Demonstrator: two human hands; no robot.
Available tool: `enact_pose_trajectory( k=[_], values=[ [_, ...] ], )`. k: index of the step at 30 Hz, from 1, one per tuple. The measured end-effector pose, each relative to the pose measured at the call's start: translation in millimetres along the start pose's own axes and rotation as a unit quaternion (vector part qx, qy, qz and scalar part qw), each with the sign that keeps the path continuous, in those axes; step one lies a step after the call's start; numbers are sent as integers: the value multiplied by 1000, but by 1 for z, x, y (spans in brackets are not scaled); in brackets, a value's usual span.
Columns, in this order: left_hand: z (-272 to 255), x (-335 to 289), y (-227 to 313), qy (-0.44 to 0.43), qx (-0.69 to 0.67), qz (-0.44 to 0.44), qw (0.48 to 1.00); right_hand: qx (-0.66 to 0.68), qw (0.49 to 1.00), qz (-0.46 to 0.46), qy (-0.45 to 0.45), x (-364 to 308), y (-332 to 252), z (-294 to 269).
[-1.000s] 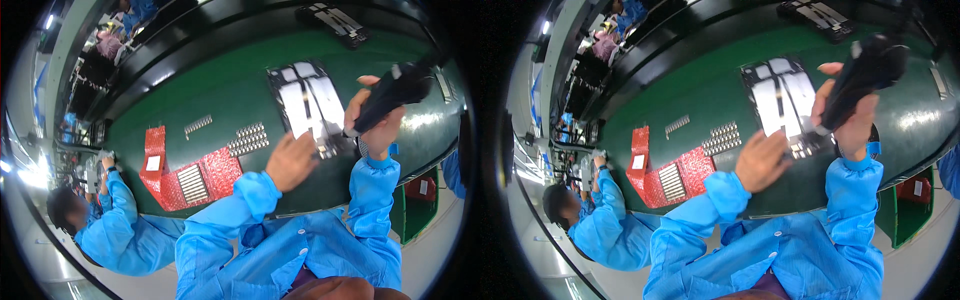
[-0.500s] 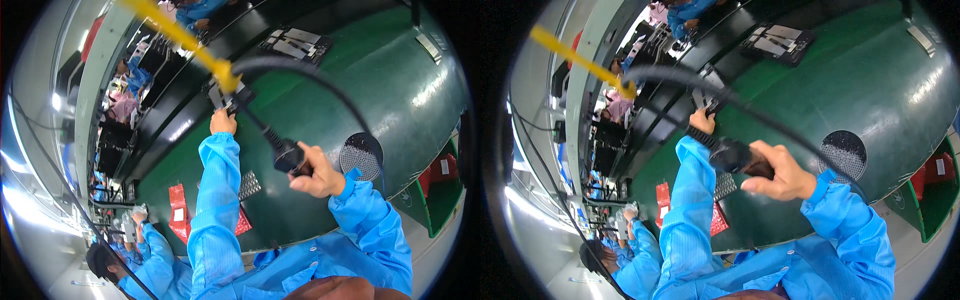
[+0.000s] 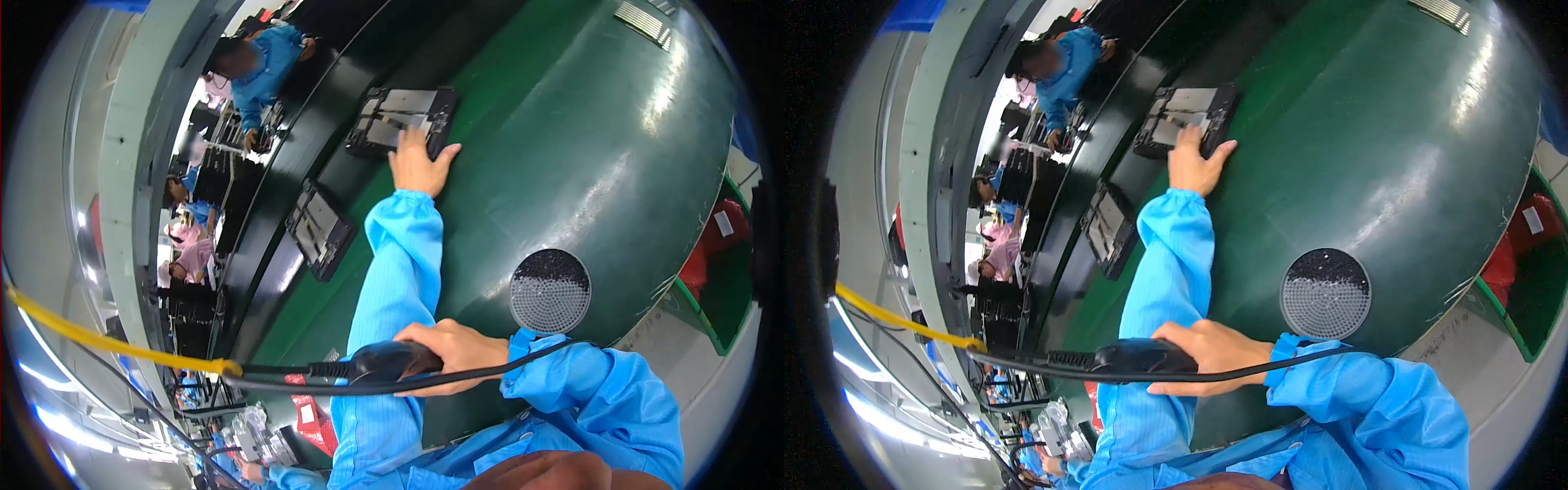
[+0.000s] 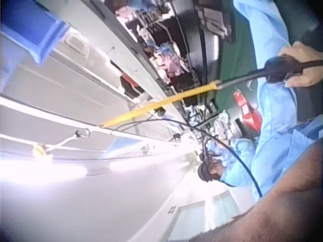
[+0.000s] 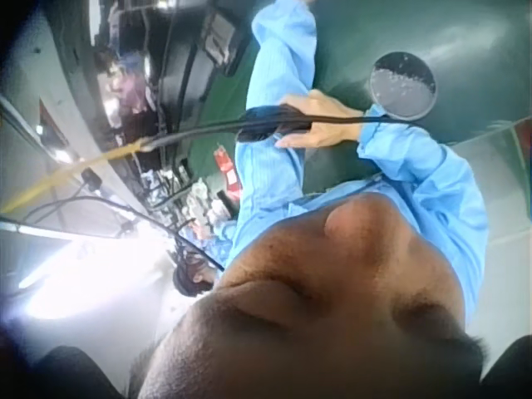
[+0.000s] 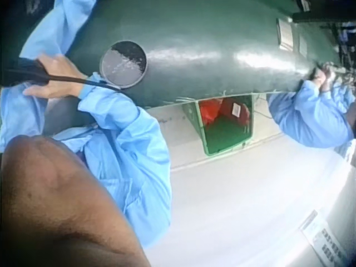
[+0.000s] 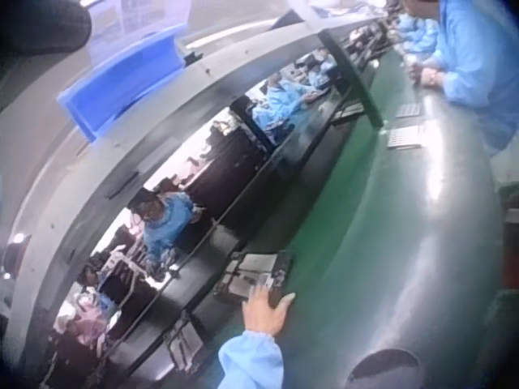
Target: Assembling electronic components into a tablet frame using an electric screwdriver.
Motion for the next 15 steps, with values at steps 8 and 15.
enact_pose_trajectory(
  k=[8, 15],
  values=[
    [-6, 23, -50, -147, 43, -4, 988, 9, 998, 58, -28, -2, 2, -8],
    [-18, -22, -79, -75, 132, 20, 988, -20, 999, 47, 17, -3, 7, -8]
  ],
)
Point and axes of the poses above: each hand's wrist, its own x-axis towards the middle knuckle, its own z-axis out of the palm, y = z × x, the point moved 5 cm from there along x, towards the middle knuckle, and after that the axes turned 8 degrees about x, right-handed, at the moved point
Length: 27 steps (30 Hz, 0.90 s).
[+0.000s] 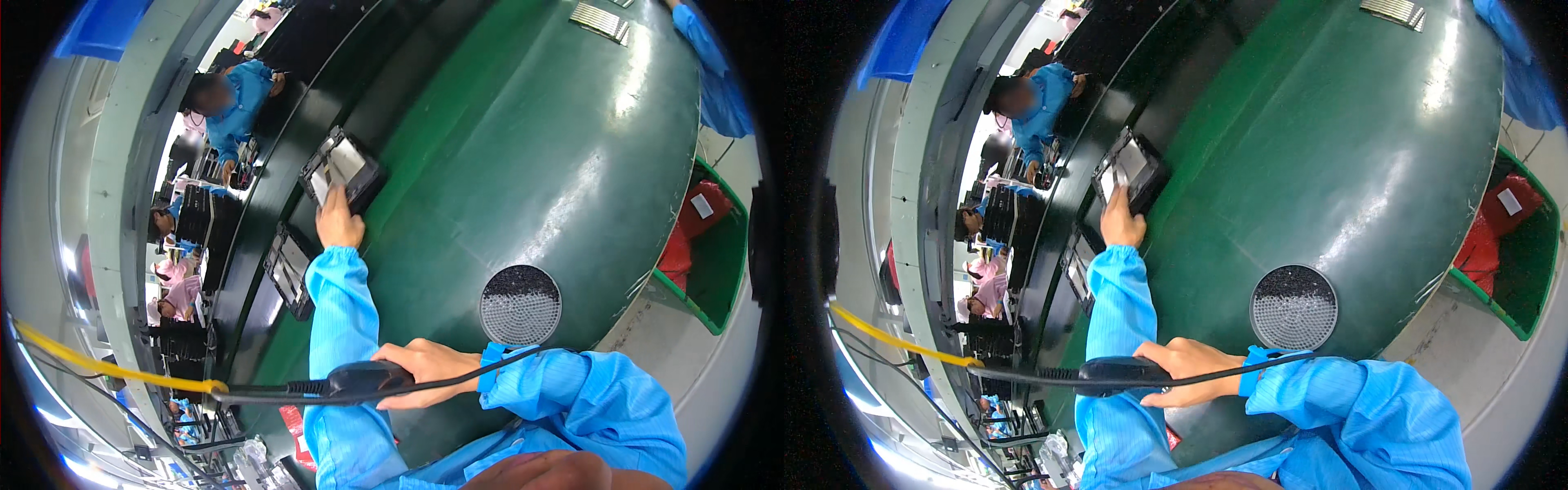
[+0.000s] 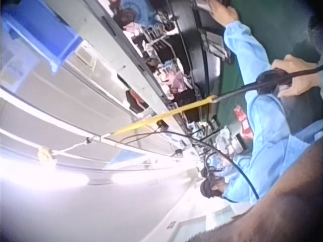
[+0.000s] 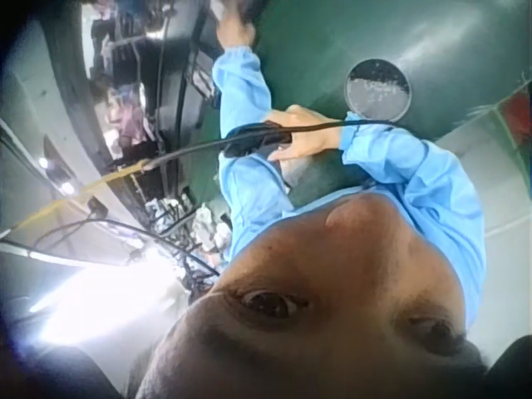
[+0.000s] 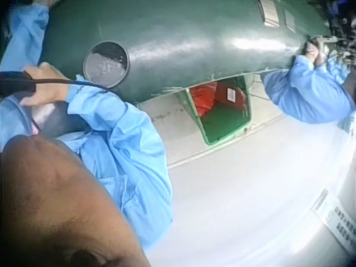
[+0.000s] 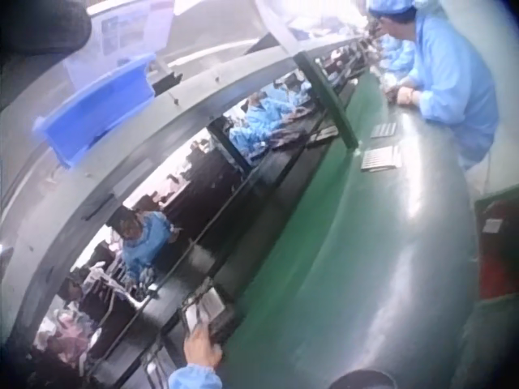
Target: Assembling electronic components into a tablet frame using an electric screwdriver.
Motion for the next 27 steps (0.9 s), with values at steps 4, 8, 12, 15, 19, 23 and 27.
enact_pose_trajectory(
  k=[4, 8, 12, 15, 19, 23, 27],
  values=[
    [-28, -47, -13, 34, -4, -19, 999, -63, 997, 18, 47, 2, 3, -1],
    [-64, -107, -3, 118, -95, 66, 986, -67, 991, 2, 112, 4, -1, -8],
    [-104, -169, 33, 100, -121, 50, 986, 31, 985, -10, 168, 8, -25, -26],
    [-120, -212, 50, 102, -94, 44, 989, 47, 969, 80, 231, 5, -33, -40],
    [-141, -256, 80, 96, -123, 60, 986, 17, 962, -53, 266, -1, -62, -60],
    [-148, -303, 109, 92, -162, 63, 980, -20, 962, -92, 257, -9, -67, -75],
    [-149, -342, 134, 71, -210, 69, 973, -85, 960, -92, 250, -21, -68, -83]
  ],
)
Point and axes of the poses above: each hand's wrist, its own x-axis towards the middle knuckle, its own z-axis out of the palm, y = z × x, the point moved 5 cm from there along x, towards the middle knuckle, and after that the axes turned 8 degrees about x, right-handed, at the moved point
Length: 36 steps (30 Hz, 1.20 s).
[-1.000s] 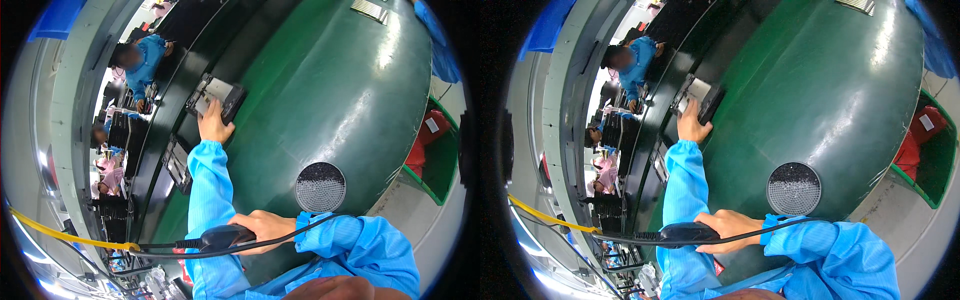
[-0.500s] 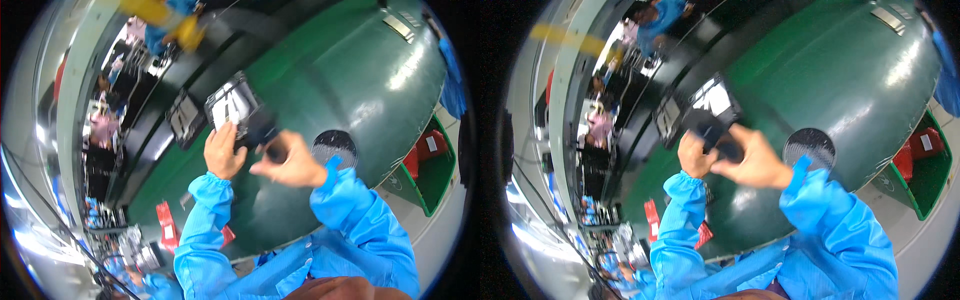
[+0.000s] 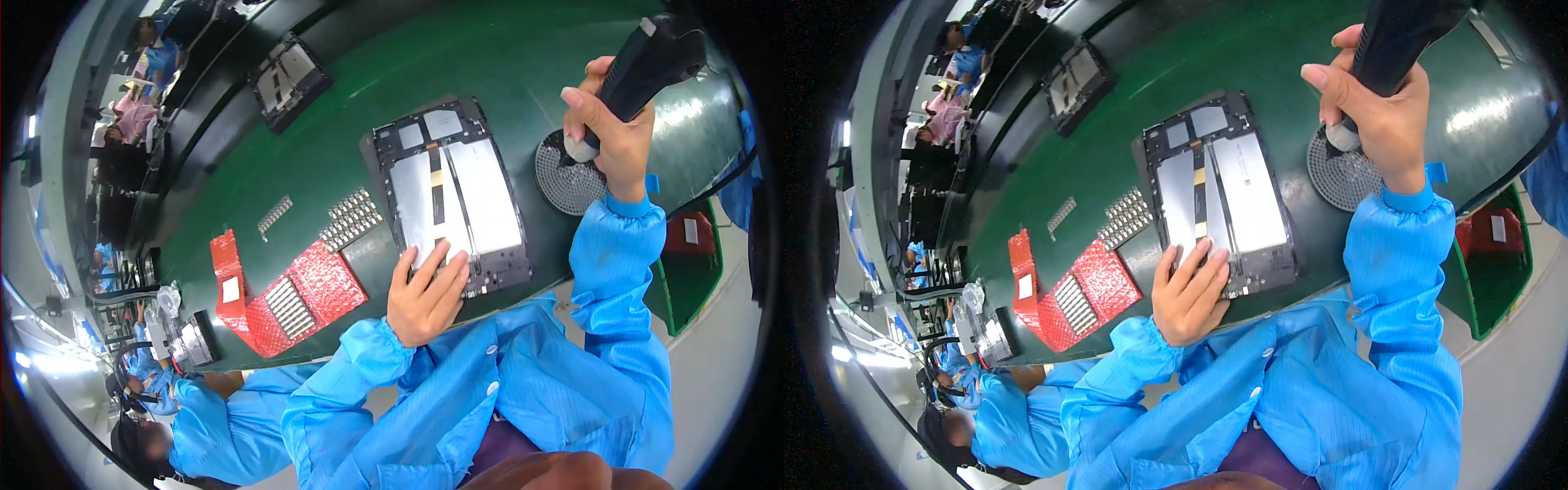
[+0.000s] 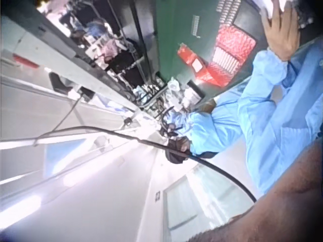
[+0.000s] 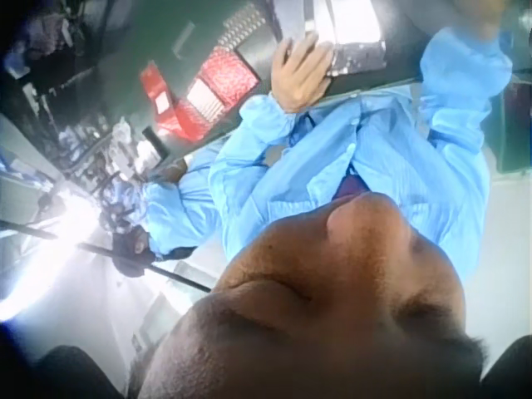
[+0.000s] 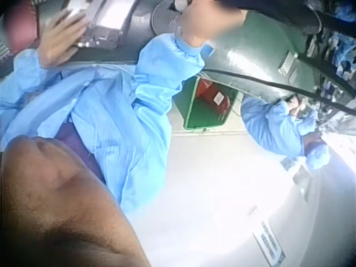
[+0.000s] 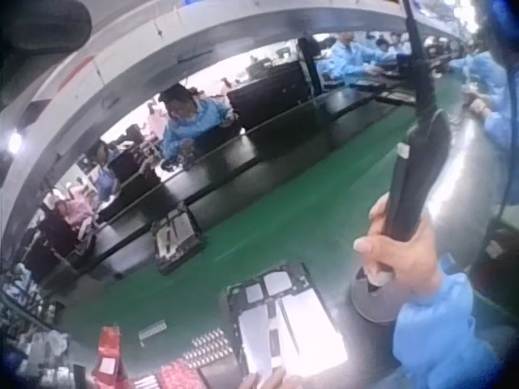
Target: Assembling electronic components into a tablet frame using an electric screwdriver.
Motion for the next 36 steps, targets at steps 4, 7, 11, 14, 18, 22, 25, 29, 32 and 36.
enact_pose_trajectory(
  k=[4, 7, 11, 14, 18, 22, 25, 29, 32, 36],
  values=[
    [1, -12, 11, -41, -16, 22, 999, -16, 1000, -22, -5, -9, -2, -12],
    [-2, 2, -13, -42, -124, -105, 986, -12, 1000, -24, -1, -15, 1, -21],
    [19, 18, -63, 139, -193, -265, 935, -23, 999, -22, -1, -18, 4, -21],
    [33, 28, -77, 157, -240, -291, 913, -36, 999, -26, -9, -19, 9, -19],
    [36, 40, -81, 171, -306, -325, 878, -38, 998, -36, -17, -18, 12, -19],
    [38, 47, -77, 165, -232, -320, 904, -48, 998, -36, -20, -17, 15, -19],
    [41, 50, -75, 191, -233, -323, 897, -46, 998, -28, -18, -16, 17, -19],
    [35, 50, -68, 192, -228, -319, 900, -63, 998, -14, -14, -16, 18, -18],
    [23, 46, -54, 167, -141, -277, 935, -60, 998, -12, -13, -17, 20, -17],
    [7, 26, -53, 140, -126, -230, 955, -45, 999, -10, -4, -17, 20, -19]
  ],
)
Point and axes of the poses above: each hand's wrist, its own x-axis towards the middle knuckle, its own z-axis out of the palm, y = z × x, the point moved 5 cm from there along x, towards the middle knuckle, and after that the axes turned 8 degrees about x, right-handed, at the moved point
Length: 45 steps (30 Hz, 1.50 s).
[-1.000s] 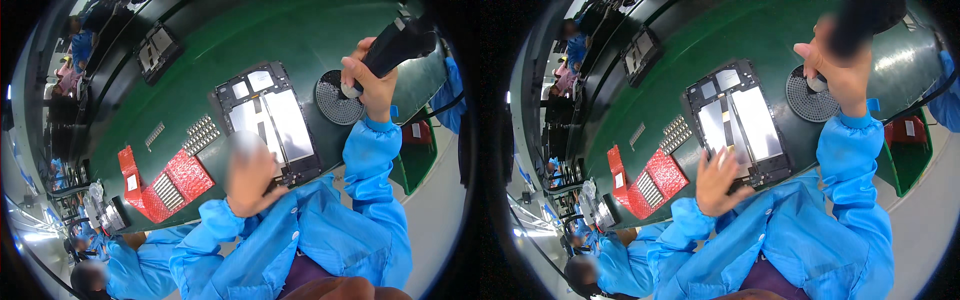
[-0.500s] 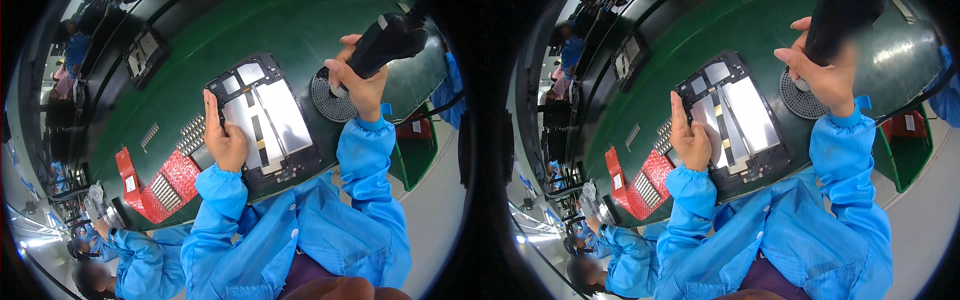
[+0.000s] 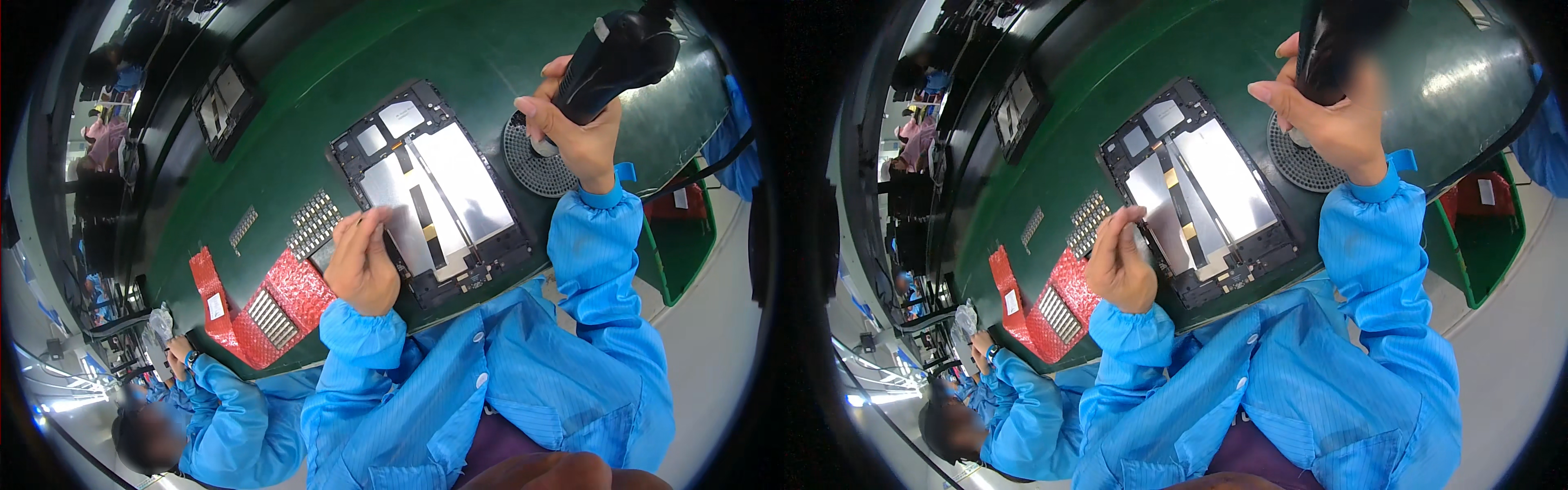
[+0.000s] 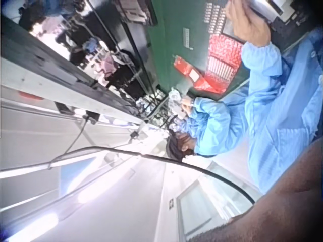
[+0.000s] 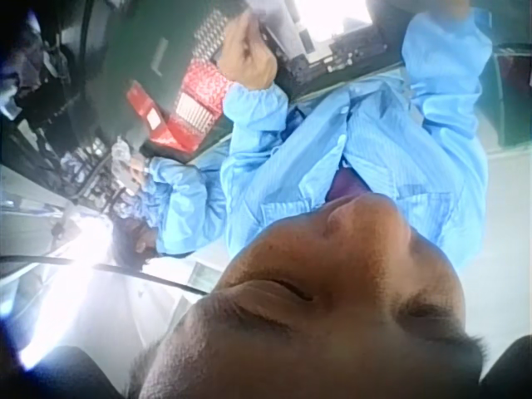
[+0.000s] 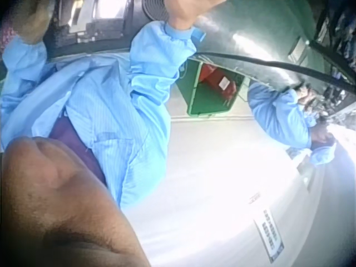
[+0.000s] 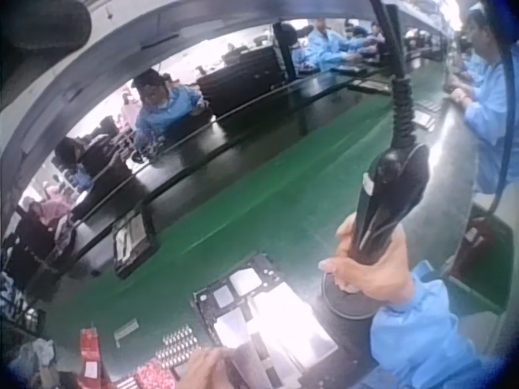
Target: Assembling electronic components into a tablet frame using an electric screwdriver.
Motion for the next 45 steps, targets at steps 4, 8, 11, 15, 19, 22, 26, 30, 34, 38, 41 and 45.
enact_pose_trajectory(
  k=[4, 8, 11, 15, 19, 22, 26, 30, 34, 38, 41, 45],
  values=[
    [-18, -11, -2, 84, -161, -194, 964, -6, 1000, -6, -15, -1, 0, 2],
    [-36, -17, -19, 59, -104, -210, 970, 3, 999, 42, 8, -3, 4, 8],
    [-45, -22, -42, 53, -36, -182, 981, -9, 1000, 28, 1, -7, 2, 7],
    [-29, -30, -58, -3, -174, -313, 934, -22, 1000, -21, 2, -3, -25, 9],
    [-15, -18, -57, -32, -302, -381, 873, 5, 997, -46, -59, 1, -34, 42],
    [-8, -3, -60, -78, -328, -371, 865, 48, 993, -39, -101, -1, -33, 78],
    [7, 9, -70, -102, -315, -339, 881, 42, 987, -34, -148, -9, -33, 109],
    [13, 17, -80, -77, -249, -254, 931, 59, 981, -46, -180, -12, -32, 134],
    [13, 20, -81, -77, -253, -238, 935, 78, 974, -42, -207, -10, -27, 162],
    [13, 20, -79, -75, -272, -248, 927, 71, 972, -15, -224, -10, -19, 185],
    [15, 18, -85, -103, -283, -321, 898, 65, 974, 4, -217, -9, -3, 194],
    [13, 18, -82, -148, -314, -352, 869, 69, 972, 29, -224, -12, 18, 203]
  ],
)
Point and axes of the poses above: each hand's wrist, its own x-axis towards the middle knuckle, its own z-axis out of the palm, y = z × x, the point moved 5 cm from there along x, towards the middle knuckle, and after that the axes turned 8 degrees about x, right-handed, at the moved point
